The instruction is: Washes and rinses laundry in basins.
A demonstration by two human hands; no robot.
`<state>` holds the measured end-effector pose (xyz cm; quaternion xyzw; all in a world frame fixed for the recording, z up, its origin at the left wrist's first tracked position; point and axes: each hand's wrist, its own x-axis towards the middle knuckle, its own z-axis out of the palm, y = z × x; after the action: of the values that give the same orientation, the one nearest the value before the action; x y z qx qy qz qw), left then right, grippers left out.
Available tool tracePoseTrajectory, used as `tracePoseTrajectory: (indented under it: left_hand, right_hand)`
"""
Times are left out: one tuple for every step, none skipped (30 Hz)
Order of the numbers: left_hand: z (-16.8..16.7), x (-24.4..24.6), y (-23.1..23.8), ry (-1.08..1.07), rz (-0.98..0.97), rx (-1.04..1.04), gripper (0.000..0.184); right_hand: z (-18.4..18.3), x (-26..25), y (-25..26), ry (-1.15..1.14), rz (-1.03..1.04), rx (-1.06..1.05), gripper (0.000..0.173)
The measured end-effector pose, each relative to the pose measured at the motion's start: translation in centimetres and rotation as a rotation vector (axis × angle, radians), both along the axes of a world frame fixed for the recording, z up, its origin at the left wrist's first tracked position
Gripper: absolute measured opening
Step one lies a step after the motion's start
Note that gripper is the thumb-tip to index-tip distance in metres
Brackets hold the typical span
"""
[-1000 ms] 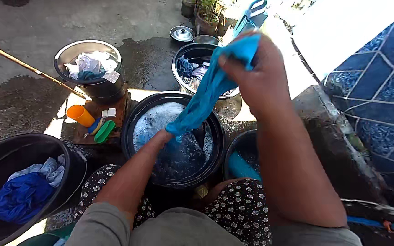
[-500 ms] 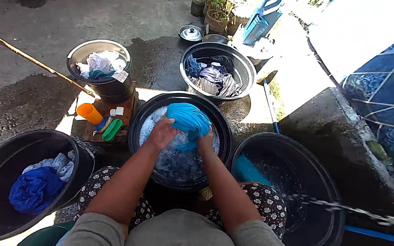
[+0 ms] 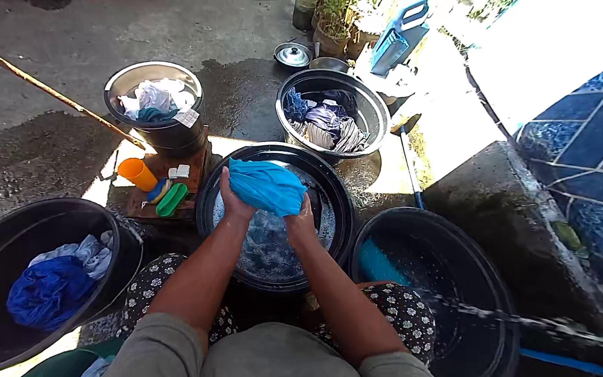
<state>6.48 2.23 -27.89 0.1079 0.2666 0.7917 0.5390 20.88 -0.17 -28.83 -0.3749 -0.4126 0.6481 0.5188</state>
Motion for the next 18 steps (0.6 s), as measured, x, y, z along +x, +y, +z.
tracePoseTrajectory:
  left_hand:
    - [0.0, -0.6, 0.2, 0.086, 0.003, 0.021, 0.043]
    - [-0.2, -0.8, 0.2, 0.153, -0.036, 0.058, 0.039]
    - [-0.4, -0.8, 0.1, 0.195, -0.096, 0.094, 0.043]
    - [-0.6, -0.5, -0.2, 0.22, -0.17, 0.12, 0.055]
    - [-0.6, 0.0, -0.7, 0.239, -0.239, 0.124, 0.067]
    - [-0.5, 0.5, -1.1, 0.262, -0.309, 0.117, 0.079]
    - [-0.4, 0.9, -1.5, 0.285, -0.359, 0.119, 0.086]
    - [-0.2, 1.2, -1.6, 0.32, -0.385, 0.144, 0.089]
    - [0.0, 1.4, -1.5, 0.368, -0.369, 0.152, 0.091]
    - [0.4, 1.4, -1.3, 0.426, -0.316, 0.12, 0.089]
    - [0.7, 1.3, -0.9, 0.468, -0.251, 0.052, 0.078]
    - [0.9, 1.3, -0.7, 0.47, -0.184, -0.055, 0.059]
    - [1.0, 1.5, -0.4, 0.439, -0.135, -0.173, 0.04]
    - [0.8, 1.6, -0.1, 0.402, -0.129, -0.264, 0.029]
    - [0.6, 1.7, 0.0, 0.367, -0.162, -0.331, 0.026]
    - [0.5, 1.7, -0.2, 0.336, -0.228, -0.379, 0.028]
    - [0.5, 1.6, -0.3, 0.313, -0.301, -0.412, 0.026]
    - [0.5, 1.5, -0.4, 0.284, -0.39, -0.428, 0.023]
  right_hand:
    - [-1.5, 1.1, -0.3, 0.007, 0.092, -0.059, 0.084]
    - [-2.9, 2.1, -0.6, 0.087, 0.206, -0.126, 0.091]
    - [-4.1, 2.9, -0.9, 0.226, 0.313, -0.197, 0.096]
    - [-4.8, 3.4, -0.8, 0.37, 0.379, -0.274, 0.106]
    - [-4.9, 3.6, -0.6, 0.447, 0.376, -0.353, 0.11]
    - [-4.2, 3.4, -0.2, 0.447, 0.332, -0.431, 0.106]
    - [-3.1, 3.0, 0.4, 0.415, 0.26, -0.513, 0.099]
    - [-2.0, 2.5, 1.0, 0.382, 0.183, -0.578, 0.086]
    - [-0.9, 1.8, 1.4, 0.332, 0.082, -0.598, 0.067]
    - [0.0, 1.1, 1.5, 0.274, -0.061, -0.569, 0.047]
    - [0.7, 0.5, 1.5, 0.191, -0.194, -0.477, 0.028]
    - [1.4, 0.2, 1.4, 0.049, -0.289, -0.334, 0.015]
    - [1.7, 0.1, 1.3, -0.117, -0.338, -0.144, 0.018]
    - [1.8, 0.3, 1.3, -0.265, -0.35, 0.081, 0.022]
    - [1.7, 0.5, 1.3, -0.39, -0.358, 0.332, 0.025]
    - [1.6, 0.6, 1.4, -0.493, -0.372, 0.568, 0.026]
    - [1.4, 0.6, 1.3, -0.578, -0.385, 0.766, 0.025]
    - [1.2, 0.5, 1.0, -0.659, -0.392, 0.924, 0.025]
